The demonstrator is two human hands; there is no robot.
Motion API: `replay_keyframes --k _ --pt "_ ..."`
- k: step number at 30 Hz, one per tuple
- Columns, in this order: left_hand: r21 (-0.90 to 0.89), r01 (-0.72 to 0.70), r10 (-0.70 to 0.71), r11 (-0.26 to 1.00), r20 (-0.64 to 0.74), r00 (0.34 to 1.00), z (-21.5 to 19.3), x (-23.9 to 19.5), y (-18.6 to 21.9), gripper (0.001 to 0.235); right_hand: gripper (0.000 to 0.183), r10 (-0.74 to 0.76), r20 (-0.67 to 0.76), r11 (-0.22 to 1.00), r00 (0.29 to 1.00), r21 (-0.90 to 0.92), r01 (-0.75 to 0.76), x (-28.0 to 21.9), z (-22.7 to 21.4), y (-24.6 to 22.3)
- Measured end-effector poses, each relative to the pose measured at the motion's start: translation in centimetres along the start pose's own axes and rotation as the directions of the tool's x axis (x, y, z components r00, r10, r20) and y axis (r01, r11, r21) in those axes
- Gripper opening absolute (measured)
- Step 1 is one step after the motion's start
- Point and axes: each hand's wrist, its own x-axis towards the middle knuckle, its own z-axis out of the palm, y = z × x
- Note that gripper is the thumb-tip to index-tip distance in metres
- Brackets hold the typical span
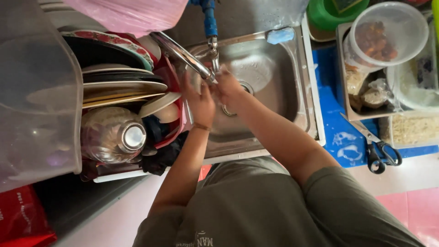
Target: Washing small metal bowls in a sink, wiping down the surrounding area, and then preparing food by scooping ingredients into a container.
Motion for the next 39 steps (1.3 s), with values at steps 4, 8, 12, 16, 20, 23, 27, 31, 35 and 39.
replay_keyframes --k 4,8,12,16,20,23,27,31,35,39 --pt "-0.186 0.246 -0.249 0.951 0.004 0.968 1.6 -0.6 -1.1 0.04 0.032 -0.182 0.027 0.943 0.983 -0.279 0.183 2.6 -0.2 1.2" --pt "-0.045 0.0 -0.003 0.999 -0.058 0.998 3.6 -1.4 -1.9 0.027 0.027 -0.48 0.236 0.444 0.845 -0.765 0.466 4.7 -1.1 1.9" --pt "0.301 -0.312 0.265 0.901 0.187 0.946 6.7 -4.0 -9.8 0.021 0.022 -0.529 0.526 -0.28 0.666 -0.849 0.447 6.4 -4.2 3.5" --pt "0.312 -0.24 0.185 0.919 0.196 0.963 6.6 -1.2 -12.3 0.024 0.02 -0.433 0.665 -0.676 0.609 -0.687 0.269 3.0 -5.3 4.9" --pt "-0.227 0.388 -0.387 0.893 0.052 0.921 4.2 2.7 -6.9 0.046 0.039 -0.303 0.02 0.878 0.953 -0.383 0.287 -7.4 -4.0 -1.1" --pt "-0.612 0.643 -0.73 0.46 0.153 0.667 5.1 3.7 -7.2 0.076 0.056 -0.595 0.369 0.033 0.714 -0.876 0.48 -0.7 -10.9 2.3" --pt "-0.501 0.686 -0.69 0.528 0.218 0.69 5.7 4.3 -6.7 0.081 0.074 -0.51 -0.09 0.416 0.856 -0.896 0.154 -4.9 -7.7 0.2" --pt "-0.431 0.677 -0.623 0.597 0.283 0.729 5.9 4.1 -3.2 0.086 0.071 -0.42 -0.235 0.547 0.876 -0.836 0.039 -3.2 -9.6 2.0" --pt "-0.337 0.634 -0.535 0.696 0.345 0.771 3.1 2.6 -0.1 0.096 0.078 -0.589 -0.176 0.222 0.789 -0.974 -0.051 -1.9 -12.9 1.9" --pt "-0.337 0.691 -0.546 0.64 0.434 0.717 -1.3 0.8 5.0 0.095 0.044 -0.559 0.016 -0.148 0.829 -0.986 -0.081 -10.3 -11.0 -9.4"
